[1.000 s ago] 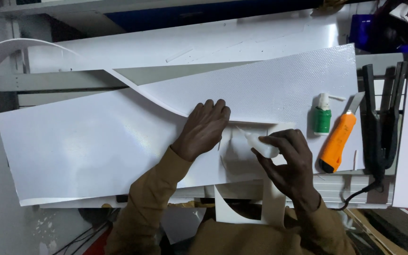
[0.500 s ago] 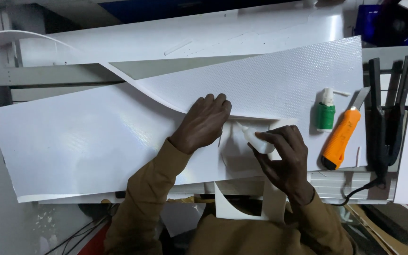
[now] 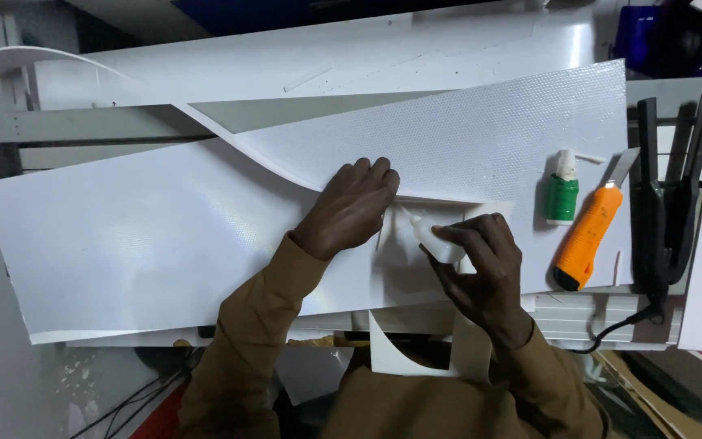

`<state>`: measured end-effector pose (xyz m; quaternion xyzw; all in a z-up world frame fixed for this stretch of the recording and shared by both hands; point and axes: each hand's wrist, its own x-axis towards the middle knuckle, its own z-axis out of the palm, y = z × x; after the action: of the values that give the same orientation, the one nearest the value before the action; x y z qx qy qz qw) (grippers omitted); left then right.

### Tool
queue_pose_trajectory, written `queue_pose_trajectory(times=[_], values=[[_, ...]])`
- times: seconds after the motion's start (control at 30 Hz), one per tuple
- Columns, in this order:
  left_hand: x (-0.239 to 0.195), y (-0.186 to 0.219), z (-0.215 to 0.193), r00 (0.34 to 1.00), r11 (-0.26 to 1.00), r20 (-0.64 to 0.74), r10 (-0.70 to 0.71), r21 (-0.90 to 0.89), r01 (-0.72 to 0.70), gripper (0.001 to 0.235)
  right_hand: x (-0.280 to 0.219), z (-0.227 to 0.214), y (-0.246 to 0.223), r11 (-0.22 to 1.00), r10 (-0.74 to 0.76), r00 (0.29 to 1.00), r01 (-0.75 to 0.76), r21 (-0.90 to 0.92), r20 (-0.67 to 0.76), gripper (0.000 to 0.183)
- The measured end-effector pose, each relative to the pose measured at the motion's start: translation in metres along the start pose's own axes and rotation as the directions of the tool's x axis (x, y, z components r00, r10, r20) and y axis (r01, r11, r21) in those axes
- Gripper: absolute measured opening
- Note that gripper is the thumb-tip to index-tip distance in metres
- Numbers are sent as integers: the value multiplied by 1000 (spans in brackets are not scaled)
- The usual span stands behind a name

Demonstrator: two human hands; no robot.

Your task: Gluing a thin acrylic strip to the edge of a laser-cut acrylic letter to create a 3D effect.

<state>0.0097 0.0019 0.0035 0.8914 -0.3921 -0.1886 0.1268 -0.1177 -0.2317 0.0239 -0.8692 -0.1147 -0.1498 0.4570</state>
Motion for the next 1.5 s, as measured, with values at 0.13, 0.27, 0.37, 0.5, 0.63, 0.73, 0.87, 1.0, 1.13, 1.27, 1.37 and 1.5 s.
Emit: queue_pose_trajectory(times=[0.13,0.27,0.37,0.5,0.63,0.73,0.87,1.0,1.13,1.27,1.37,1.5], values=[[-1,0,4,1000,1000,-2,-8,-5,8,22,-1,-1,-1,1000,5,1000,-5,8,2,31],[-5,1,3,1000,1000,-31,1,-4,-1,26,-3,-7,2,1000,-10,1000,10,-12,-11,30],[-7,4,2,1000,1000,-22,-2,14,3,28,-9,-15,7,1000,14,1000,-14,-6,-23,30],[-9,0,16,997,999,-76,5,38,-3,30,-19,-34,14,996,56,998,-59,-63,-42,32],[-11,3,19,994,999,-108,-12,32,16,29,-48,-51,45,949,286,955,-270,165,-83,32],[-12,4,22,993,999,-120,-20,27,23,29,-55,-53,56,793,461,884,-374,481,-72,34],[-13,9,15,994,998,-103,-36,57,42,30,-31,-52,37,607,546,836,-350,713,-54,52],[-18,13,9,994,999,-107,-34,34,37,21,5,-48,60,787,435,895,-322,526,-103,60],[-12,16,0,997,998,-53,-56,40,58,25,58,-46,66,985,149,984,-139,102,-98,32],[-14,11,8,995,994,-52,-90,50,93,30,63,-44,65,989,137,988,-133,-56,65,66],[-14,12,7,994,995,-75,-85,52,89,28,50,-57,50,986,111,991,-120,-115,-81,56],[-8,12,8,995,993,-53,-89,70,93,26,17,-85,63,969,92,966,-143,-203,-243,30]])
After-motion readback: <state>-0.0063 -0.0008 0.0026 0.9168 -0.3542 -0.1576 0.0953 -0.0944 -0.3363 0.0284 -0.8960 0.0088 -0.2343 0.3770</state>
